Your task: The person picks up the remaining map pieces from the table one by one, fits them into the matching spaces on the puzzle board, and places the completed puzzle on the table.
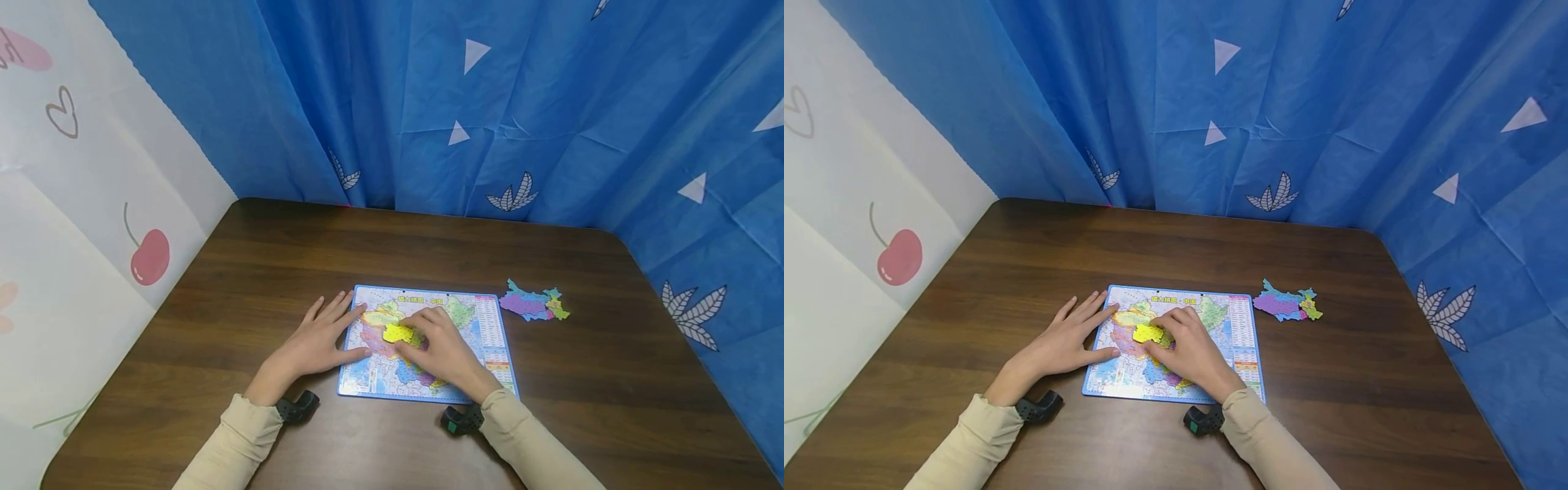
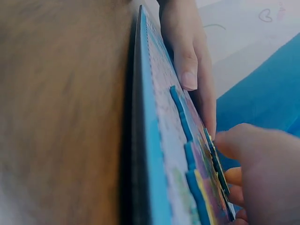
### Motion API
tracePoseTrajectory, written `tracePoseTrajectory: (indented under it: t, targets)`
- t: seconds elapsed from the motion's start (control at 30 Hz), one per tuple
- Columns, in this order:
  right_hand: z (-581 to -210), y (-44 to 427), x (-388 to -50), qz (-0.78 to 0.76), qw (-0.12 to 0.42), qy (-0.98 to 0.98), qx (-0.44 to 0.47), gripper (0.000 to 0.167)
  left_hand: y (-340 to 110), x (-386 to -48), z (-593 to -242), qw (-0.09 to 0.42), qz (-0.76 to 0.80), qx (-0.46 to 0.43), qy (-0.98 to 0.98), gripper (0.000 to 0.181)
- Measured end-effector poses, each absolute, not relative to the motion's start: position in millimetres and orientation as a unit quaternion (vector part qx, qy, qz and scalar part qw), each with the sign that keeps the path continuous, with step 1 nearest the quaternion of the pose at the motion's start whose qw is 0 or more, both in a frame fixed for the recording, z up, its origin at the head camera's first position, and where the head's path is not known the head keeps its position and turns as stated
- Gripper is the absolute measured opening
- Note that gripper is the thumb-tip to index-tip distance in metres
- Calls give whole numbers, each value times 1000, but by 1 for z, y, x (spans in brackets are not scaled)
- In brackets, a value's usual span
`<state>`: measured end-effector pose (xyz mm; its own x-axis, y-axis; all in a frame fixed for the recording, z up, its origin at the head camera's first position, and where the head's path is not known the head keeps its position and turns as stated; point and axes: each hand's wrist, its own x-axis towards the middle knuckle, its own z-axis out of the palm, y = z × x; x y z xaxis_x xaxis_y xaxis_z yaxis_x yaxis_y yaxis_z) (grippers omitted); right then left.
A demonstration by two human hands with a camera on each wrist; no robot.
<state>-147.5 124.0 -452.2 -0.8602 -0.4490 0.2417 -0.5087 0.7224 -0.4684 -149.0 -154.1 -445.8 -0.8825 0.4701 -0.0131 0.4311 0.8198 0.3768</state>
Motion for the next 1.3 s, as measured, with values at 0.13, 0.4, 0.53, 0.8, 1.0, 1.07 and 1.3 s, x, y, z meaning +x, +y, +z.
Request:
tracePoseTrajectory:
  t: [0.13, 0.4, 0.53, 0.8, 1.0, 1.07, 1.3]
  targets:
    - [-454, 127, -148, 271, 62, -922, 271, 30, -154, -150, -447, 56, 185, 234, 953, 92]
    - [-453, 126, -149, 274, 64, -919, 277, 28, -155, -150, -447, 50, 187, 237, 952, 91]
    - [-453, 125, -149, 272, 65, -919, 279, 28, -155, -149, -447, 46, 187, 239, 952, 90]
    - [-454, 126, -149, 269, 69, -918, 283, 26, -155, -149, -447, 46, 192, 240, 951, 91]
    - [-453, 127, -148, 268, 71, -916, 289, 25, -154, -150, -447, 46, 191, 238, 951, 91]
    - [-452, 127, -148, 268, 68, -917, 289, 25, -154, -149, -447, 46, 190, 238, 951, 91]
    - [-451, 127, -147, 266, 53, -920, 282, 26, -154, -149, -446, 46, 190, 238, 951, 91]
